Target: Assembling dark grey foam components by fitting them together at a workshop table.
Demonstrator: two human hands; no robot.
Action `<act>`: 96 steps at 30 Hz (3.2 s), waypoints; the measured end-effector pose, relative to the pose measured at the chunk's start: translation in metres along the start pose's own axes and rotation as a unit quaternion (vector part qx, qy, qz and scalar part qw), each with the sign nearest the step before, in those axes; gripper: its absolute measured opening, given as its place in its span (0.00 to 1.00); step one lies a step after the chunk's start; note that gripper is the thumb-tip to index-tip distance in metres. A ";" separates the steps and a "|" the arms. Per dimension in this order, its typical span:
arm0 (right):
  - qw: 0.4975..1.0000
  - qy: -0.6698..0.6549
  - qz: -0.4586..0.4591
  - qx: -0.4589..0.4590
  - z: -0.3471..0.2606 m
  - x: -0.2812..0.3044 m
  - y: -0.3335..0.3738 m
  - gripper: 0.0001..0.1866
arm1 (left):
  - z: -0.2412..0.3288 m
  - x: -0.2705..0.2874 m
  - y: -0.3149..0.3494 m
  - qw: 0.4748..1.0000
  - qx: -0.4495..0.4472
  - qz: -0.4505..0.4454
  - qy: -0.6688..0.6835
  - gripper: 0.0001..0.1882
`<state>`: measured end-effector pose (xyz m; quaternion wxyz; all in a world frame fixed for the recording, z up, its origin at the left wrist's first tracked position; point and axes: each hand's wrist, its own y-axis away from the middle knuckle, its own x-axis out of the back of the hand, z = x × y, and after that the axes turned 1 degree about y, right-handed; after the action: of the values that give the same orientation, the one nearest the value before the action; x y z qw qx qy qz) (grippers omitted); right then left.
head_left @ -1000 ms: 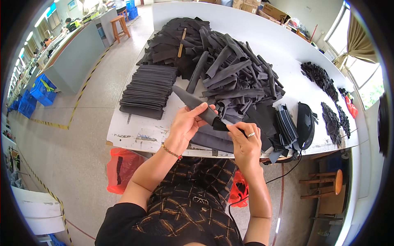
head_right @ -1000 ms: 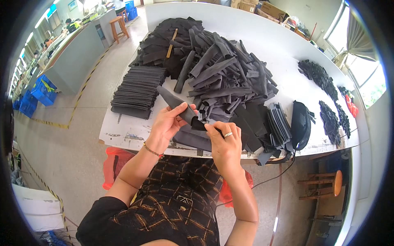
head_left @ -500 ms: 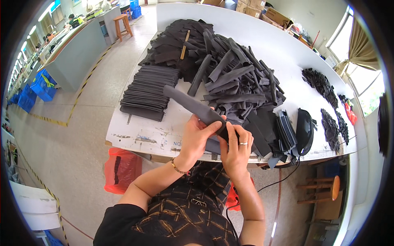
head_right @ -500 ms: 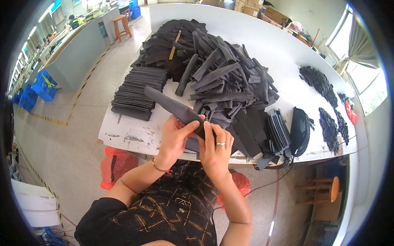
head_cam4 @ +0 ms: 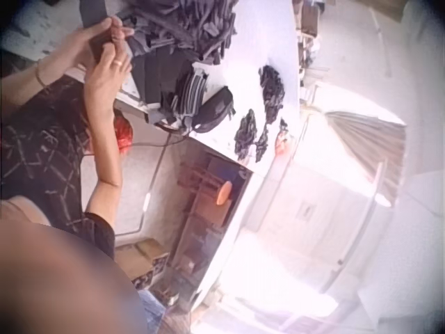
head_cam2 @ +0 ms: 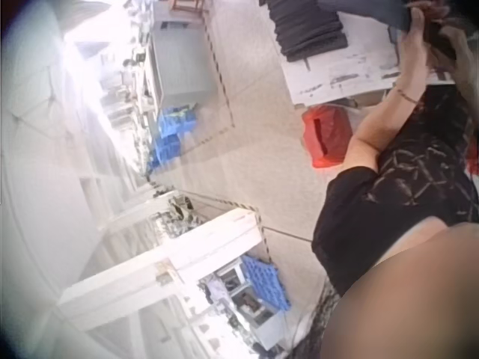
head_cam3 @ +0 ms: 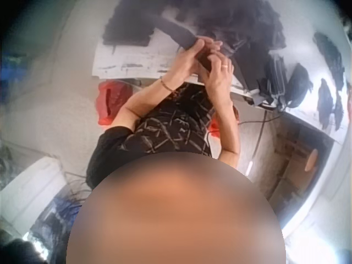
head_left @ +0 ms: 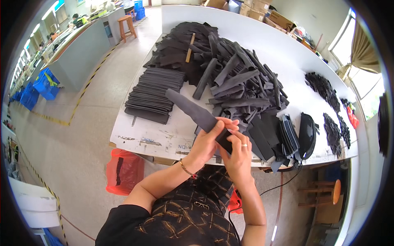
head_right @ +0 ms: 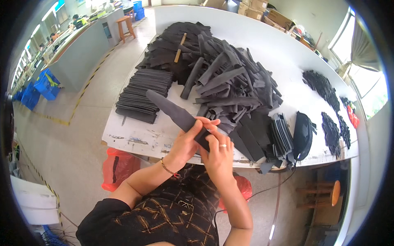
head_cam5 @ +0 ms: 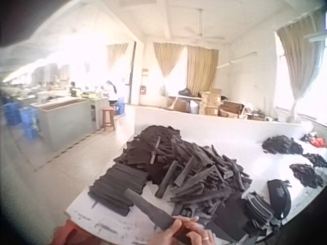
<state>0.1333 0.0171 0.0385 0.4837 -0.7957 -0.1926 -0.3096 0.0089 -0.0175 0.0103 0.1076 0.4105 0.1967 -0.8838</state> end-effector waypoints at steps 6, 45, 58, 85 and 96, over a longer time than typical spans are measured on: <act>0.999 -0.048 -0.025 0.007 0.014 -0.003 0.006 0.18 | -0.017 -0.008 0.003 0.997 0.022 0.029 0.065 0.16; 0.987 -0.070 0.009 0.142 0.030 0.014 -0.007 0.16 | 0.002 -0.014 0.000 0.993 -0.059 0.037 0.093 0.19; 0.988 -0.003 0.018 0.154 0.036 0.017 0.004 0.15 | 0.050 0.022 0.002 0.982 -0.115 0.140 -0.045 0.10; 0.990 0.004 0.014 0.139 0.041 0.018 0.010 0.14 | 0.040 0.027 0.004 0.990 -0.095 0.099 -0.017 0.14; 0.997 -0.025 -0.003 0.079 0.040 0.013 0.011 0.13 | 0.033 0.021 0.003 0.985 -0.042 0.163 -0.031 0.12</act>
<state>0.1622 0.0471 0.0266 0.5387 -0.7623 -0.2308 -0.2745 -0.0262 -0.0355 0.0126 0.2731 0.4049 0.1604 -0.8578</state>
